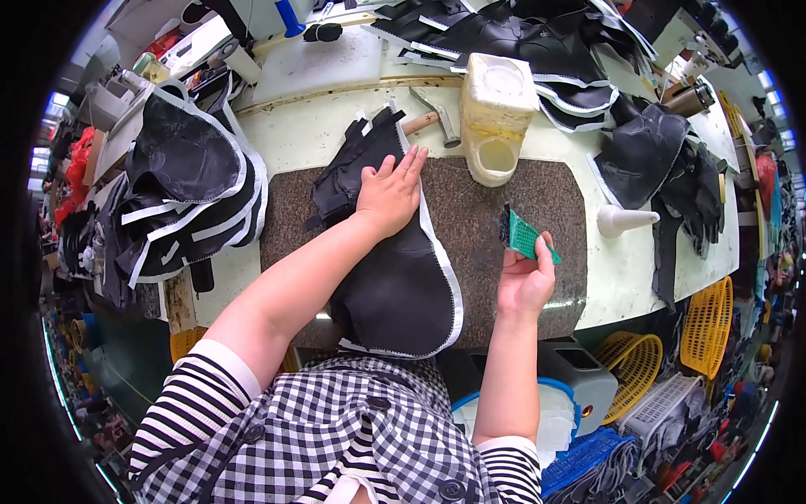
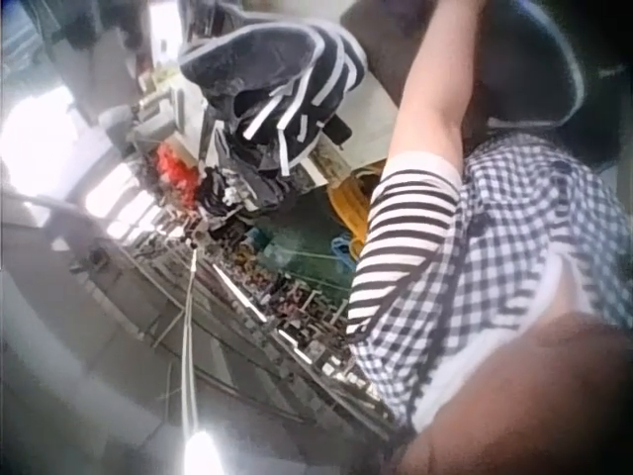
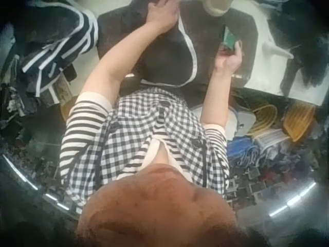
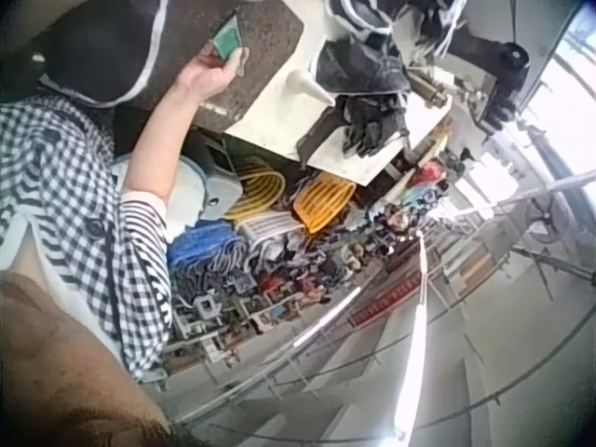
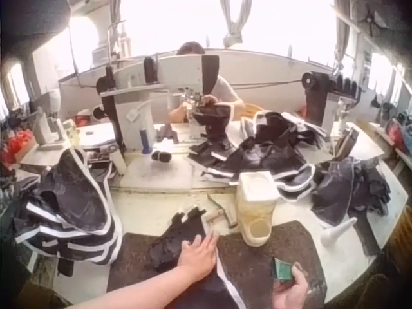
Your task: Applying glue and assembling components of a shoe upper at a factory workbench.
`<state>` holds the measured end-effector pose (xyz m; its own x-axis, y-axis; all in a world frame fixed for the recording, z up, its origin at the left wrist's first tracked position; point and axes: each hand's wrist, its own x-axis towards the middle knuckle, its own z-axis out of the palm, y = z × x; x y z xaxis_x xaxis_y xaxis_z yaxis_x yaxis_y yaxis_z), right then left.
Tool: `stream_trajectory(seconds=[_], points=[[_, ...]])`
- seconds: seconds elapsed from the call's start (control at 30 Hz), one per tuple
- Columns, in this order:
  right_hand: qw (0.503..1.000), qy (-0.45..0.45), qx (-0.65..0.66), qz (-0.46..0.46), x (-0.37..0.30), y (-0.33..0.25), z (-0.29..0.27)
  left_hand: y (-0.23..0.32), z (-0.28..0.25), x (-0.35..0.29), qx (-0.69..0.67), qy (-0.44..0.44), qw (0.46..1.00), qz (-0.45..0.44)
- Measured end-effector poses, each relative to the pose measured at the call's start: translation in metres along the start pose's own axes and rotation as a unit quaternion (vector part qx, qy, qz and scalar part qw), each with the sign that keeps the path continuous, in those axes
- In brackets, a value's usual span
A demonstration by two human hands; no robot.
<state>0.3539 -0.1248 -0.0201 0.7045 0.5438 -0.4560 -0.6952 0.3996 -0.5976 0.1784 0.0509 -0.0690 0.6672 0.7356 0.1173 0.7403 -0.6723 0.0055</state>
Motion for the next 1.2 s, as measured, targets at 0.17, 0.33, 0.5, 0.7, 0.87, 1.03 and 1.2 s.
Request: stream_trajectory(seconds=[0.17, 0.33, 0.5, 0.7, 0.87, 1.03, 1.2], points=[[1.000, 0.000, -0.011, -0.012, -0.004, -0.006, -0.009, 0.026, -0.019, 0.021, 0.066, -0.140, 0.988, -0.027], [0.999, -0.024, -0.022, -0.013, -0.003, 0.000, -0.008, 0.031, -0.005, 0.002, 0.000, -0.076, 0.997, -0.026], [0.996, -0.041, -0.064, -0.051, -0.009, 0.000, 0.011, 0.059, 0.003, -0.057, -0.012, -0.074, 0.997, -0.020], [0.999, -0.037, -0.014, -0.006, -0.008, 0.020, -0.008, 0.046, -0.019, -0.073, -0.155, -0.120, 0.979, -0.063], [0.999, -0.027, -0.014, 0.013, -0.016, 0.029, -0.009, 0.048, -0.039, -0.066, -0.120, -0.192, 0.973, -0.048], [0.912, -0.051, -0.359, -0.191, 0.006, 0.030, 0.016, 0.038, -0.042, -0.071, -0.147, -0.187, 0.971, -0.039], [0.803, -0.181, -0.460, -0.333, 0.060, 0.042, 0.049, 0.026, -0.055, -0.058, -0.224, -0.159, 0.962, -0.001]])
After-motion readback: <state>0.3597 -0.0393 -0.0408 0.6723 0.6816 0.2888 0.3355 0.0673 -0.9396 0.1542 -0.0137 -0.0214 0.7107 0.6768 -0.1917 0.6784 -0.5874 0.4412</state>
